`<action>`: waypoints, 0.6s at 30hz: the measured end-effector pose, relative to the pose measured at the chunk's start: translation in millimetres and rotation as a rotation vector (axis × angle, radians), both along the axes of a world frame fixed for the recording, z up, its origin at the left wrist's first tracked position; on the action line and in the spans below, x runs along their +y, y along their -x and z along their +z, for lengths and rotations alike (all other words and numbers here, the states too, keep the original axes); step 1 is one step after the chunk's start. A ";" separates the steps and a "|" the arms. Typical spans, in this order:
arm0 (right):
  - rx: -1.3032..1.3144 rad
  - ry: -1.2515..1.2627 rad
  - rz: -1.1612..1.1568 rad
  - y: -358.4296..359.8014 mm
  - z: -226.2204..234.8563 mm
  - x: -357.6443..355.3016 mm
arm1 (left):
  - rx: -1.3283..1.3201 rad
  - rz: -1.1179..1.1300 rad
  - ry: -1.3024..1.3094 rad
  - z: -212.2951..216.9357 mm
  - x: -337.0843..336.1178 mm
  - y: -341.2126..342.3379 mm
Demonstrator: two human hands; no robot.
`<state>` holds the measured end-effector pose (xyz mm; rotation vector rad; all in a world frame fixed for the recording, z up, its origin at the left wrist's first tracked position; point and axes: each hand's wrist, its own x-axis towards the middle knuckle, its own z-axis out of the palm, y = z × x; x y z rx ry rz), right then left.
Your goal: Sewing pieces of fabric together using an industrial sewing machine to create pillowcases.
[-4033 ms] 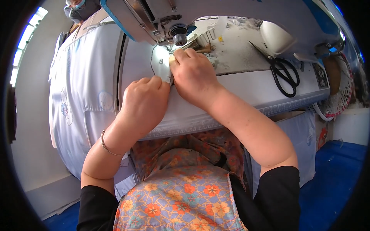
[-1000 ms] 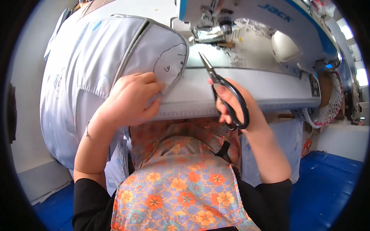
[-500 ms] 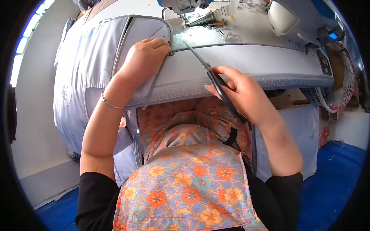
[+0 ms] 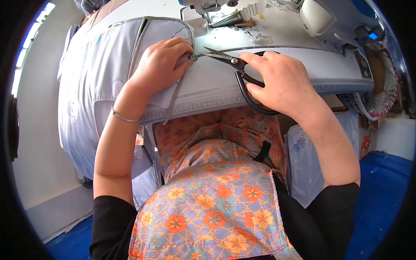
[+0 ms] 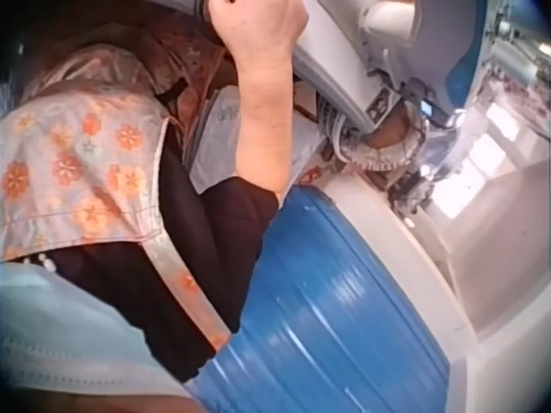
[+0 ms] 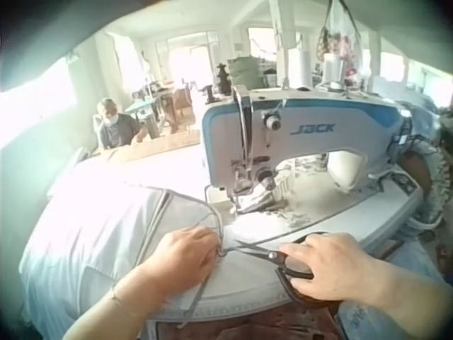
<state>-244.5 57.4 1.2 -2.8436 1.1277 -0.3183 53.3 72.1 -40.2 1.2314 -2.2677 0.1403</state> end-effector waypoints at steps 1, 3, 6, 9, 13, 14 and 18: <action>0.004 -0.001 0.001 0.1 -0.3 -1.3 | -0.040 -0.009 -0.029 3.3 1.4 0.3; -0.018 -0.017 0.013 0.1 -0.7 -3.3 | -0.106 -0.001 -0.034 -2.2 -3.5 0.1; 0.002 -0.078 -0.007 -4.6 3.4 -1.7 | -0.147 -0.017 -0.017 -5.8 -7.0 -0.6; -0.020 -0.051 0.033 -6.9 2.7 -2.1 | -0.075 -0.025 0.047 -10.1 -9.4 -3.6; -0.060 0.029 0.088 -8.2 -4.6 -6.7 | -0.011 0.014 0.066 -12.7 -13.3 -4.0; -0.042 0.041 0.095 -9.5 -4.4 -8.0 | -0.012 0.013 0.065 -12.5 -13.4 -3.3; 0.024 0.042 0.104 -13.6 -3.3 -13.8 | -0.014 0.048 0.038 -10.3 -10.7 -1.5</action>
